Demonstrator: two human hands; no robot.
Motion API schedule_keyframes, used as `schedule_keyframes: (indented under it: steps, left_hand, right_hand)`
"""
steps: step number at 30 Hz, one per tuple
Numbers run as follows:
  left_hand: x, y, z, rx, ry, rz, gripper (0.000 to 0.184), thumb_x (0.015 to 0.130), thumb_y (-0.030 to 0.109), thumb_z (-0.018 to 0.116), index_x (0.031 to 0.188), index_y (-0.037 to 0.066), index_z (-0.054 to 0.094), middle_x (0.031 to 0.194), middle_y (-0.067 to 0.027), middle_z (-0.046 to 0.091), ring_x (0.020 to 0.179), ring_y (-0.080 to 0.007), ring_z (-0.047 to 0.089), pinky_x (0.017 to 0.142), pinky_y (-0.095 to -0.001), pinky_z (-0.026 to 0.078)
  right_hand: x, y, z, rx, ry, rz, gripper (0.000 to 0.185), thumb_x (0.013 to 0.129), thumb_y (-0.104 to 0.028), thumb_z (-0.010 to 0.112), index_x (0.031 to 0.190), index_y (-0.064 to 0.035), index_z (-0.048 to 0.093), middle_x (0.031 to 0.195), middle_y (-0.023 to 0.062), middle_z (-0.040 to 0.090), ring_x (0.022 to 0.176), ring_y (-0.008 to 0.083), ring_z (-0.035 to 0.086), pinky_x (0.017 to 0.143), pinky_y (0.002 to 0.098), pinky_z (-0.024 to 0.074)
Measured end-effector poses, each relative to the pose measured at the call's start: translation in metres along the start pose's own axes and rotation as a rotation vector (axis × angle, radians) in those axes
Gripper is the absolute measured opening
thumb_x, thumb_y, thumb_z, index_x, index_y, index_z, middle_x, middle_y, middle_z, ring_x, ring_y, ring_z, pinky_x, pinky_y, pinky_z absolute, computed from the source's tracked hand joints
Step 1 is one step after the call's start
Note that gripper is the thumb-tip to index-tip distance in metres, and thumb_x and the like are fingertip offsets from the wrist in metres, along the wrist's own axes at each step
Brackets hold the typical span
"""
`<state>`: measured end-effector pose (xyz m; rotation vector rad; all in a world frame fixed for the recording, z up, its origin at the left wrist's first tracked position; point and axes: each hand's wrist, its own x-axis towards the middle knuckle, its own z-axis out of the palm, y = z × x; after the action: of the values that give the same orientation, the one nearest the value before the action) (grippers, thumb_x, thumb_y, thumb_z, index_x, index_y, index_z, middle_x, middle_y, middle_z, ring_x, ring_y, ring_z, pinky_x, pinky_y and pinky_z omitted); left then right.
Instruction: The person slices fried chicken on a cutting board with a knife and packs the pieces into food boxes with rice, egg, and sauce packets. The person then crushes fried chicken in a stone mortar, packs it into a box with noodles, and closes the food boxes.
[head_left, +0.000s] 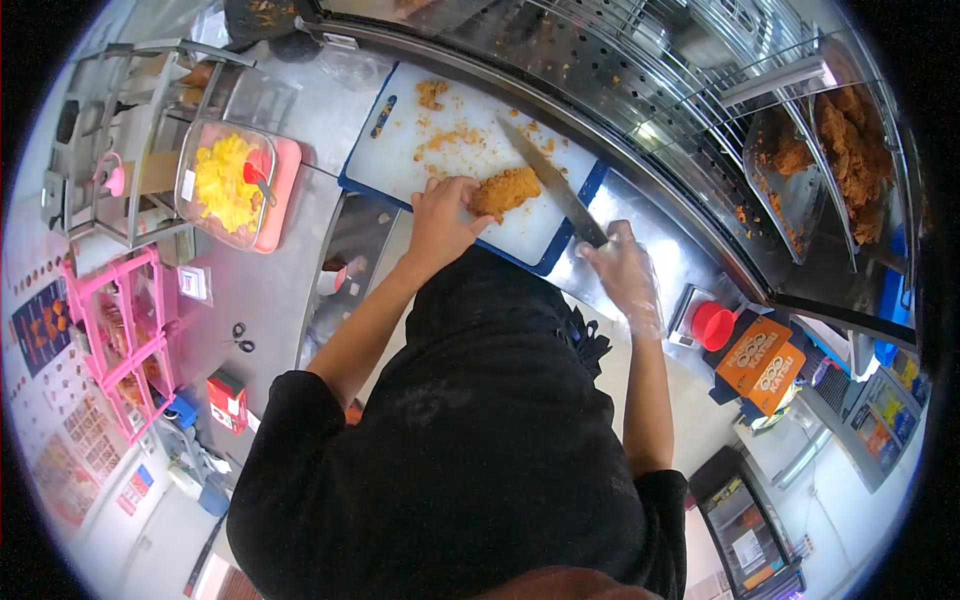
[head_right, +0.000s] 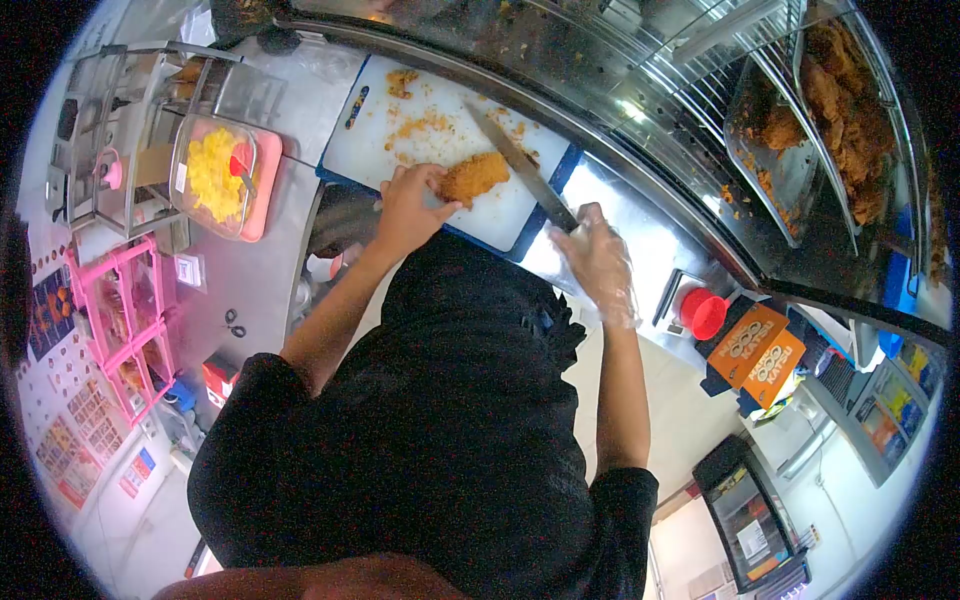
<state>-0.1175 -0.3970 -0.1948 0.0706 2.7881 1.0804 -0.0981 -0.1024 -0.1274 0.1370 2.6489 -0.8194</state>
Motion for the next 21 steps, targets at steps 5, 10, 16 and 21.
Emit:
schedule_keyframes:
  steps: [5,10,16,21]
  left_hand:
    - [-0.001,0.005,0.008,0.007,0.054,0.015,0.054,0.076,0.028,0.086,0.121,0.012,0.061,0.116,-0.0064,0.061,0.113,-0.0288,0.053,0.092,-0.0455,0.035]
    - [0.020,-0.011,-0.004,-0.072,0.277,0.215,0.061,0.089,0.029,0.072,0.142,0.008,0.051,0.147,-0.0166,0.048,0.135,-0.0374,0.043,0.111,-0.0534,0.027]
    - [0.048,-0.007,-0.023,0.089,-0.053,0.441,0.064,0.102,0.028,0.051,0.158,0.005,0.032,0.167,-0.0160,0.026,0.156,-0.0370,0.017,0.121,-0.0635,0.008]
    - [0.066,-0.033,-0.009,0.282,-0.139,0.447,0.063,0.106,0.031,0.045,0.161,0.007,0.026,0.168,-0.0139,0.024,0.156,-0.0356,0.016,0.122,-0.0641,0.005]
  right_hand:
    - [-0.014,-0.021,0.030,-0.185,0.124,-0.194,0.016,0.098,-0.021,0.062,0.099,-0.0068,0.057,0.081,0.0197,0.064,0.075,0.0421,0.065,0.069,0.0530,0.0527]
    - [-0.018,-0.024,0.057,-0.262,0.025,-0.261,0.014,0.093,-0.006,0.055,0.106,-0.0053,0.050,0.089,0.0226,0.062,0.076,0.0441,0.065,0.067,0.0534,0.0534]
    - [-0.019,-0.030,0.055,-0.282,-0.021,-0.268,0.008,0.097,-0.007,0.053,0.103,-0.0040,0.050,0.084,0.0231,0.063,0.077,0.0433,0.066,0.066,0.0541,0.0522]
    - [0.008,-0.030,0.092,-0.271,-0.112,-0.129,0.011,0.098,-0.007,0.051,0.108,-0.0031,0.049,0.088,0.0251,0.065,0.078,0.0443,0.067,0.068,0.0545,0.0534]
